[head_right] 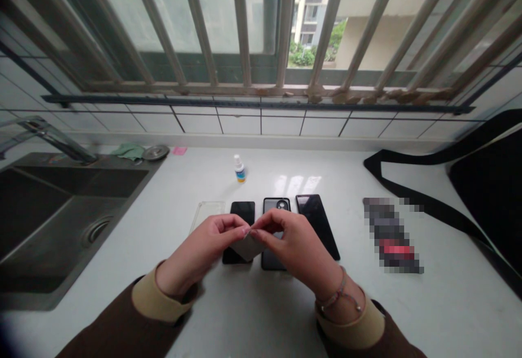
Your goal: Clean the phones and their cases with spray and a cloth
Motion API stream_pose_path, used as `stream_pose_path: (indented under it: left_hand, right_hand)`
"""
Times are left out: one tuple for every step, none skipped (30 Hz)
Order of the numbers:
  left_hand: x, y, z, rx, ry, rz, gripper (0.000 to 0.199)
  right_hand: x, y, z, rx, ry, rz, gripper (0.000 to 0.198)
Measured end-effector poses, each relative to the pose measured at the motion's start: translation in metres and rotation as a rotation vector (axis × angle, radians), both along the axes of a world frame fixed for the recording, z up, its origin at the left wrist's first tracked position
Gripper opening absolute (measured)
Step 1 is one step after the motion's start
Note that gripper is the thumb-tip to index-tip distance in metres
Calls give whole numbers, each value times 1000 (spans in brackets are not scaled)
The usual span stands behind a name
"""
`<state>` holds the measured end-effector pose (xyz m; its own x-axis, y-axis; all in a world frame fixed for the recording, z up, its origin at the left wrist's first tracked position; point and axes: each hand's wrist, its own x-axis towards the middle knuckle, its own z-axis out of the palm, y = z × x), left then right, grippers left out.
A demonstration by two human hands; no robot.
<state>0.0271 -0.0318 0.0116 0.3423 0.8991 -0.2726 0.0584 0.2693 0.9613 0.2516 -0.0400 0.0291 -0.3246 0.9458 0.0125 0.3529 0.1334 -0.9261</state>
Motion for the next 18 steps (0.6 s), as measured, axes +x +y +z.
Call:
stream_pose_path:
  left_hand:
    - [0,0,0,10,-10,15,30]
    - [0,1,1,18,-19,27,31]
    - [0,1,1,23,-25,32,31]
    - [0,1,1,24,-31,31,31]
    - [0,2,1,23,-35,20,31]
    - [-1,1,1,22,-40,4,31]
    - [-1,1,1,20,-47,-13,31]
    - [-1,1,1,17,-53,-28,31]
    - [-1,1,1,14,-60,-36,30]
    - [-1,0,1,9,-68,-37,29]
    - [-1,0,2,4,-76,-31,28]
    - [0,0,2,-3,-85,-21,27]
    - [0,-1,2,-10,-92,-11,27]
    - [1,-1,2,-19,-97,-2,27]
    - [1,-1,2,-27,-99,6,27]
    - [2,-1,1,-34,-98,16,28]
    - [2,0,0,-37,-95,30,28]
    - [2,0,-1,-39,-91,45,29]
  right_hand:
    - [0,0,-1,6,-1,0,10]
    - [0,1,-1,17,-3,2,10]
    - [1,1,-2,34,-7,4,9]
    - [1,1,-3,57,-14,8,7]
    - [1,2,-3,82,-21,11,6]
    - [1,2,-3,107,-25,15,4]
    - [1,2,-3,129,-27,20,5]
    - [1,2,-3,146,-27,26,6]
    - [1,2,-3,160,-25,30,7]
    - [1,3,-2,171,-22,32,8]
    - [1,3,-2,178,-18,33,8]
    - [1,3,-2,183,-17,32,8]
    - [1,3,-3,188,-16,28,8]
    - [1,3,-3,192,-15,24,8]
    - [1,3,-4,199,-16,20,9]
    - [1,3,-4,207,-18,19,9]
    - [2,3,-5,219,-21,21,9]
    - [2,3,-5,236,-25,28,9]
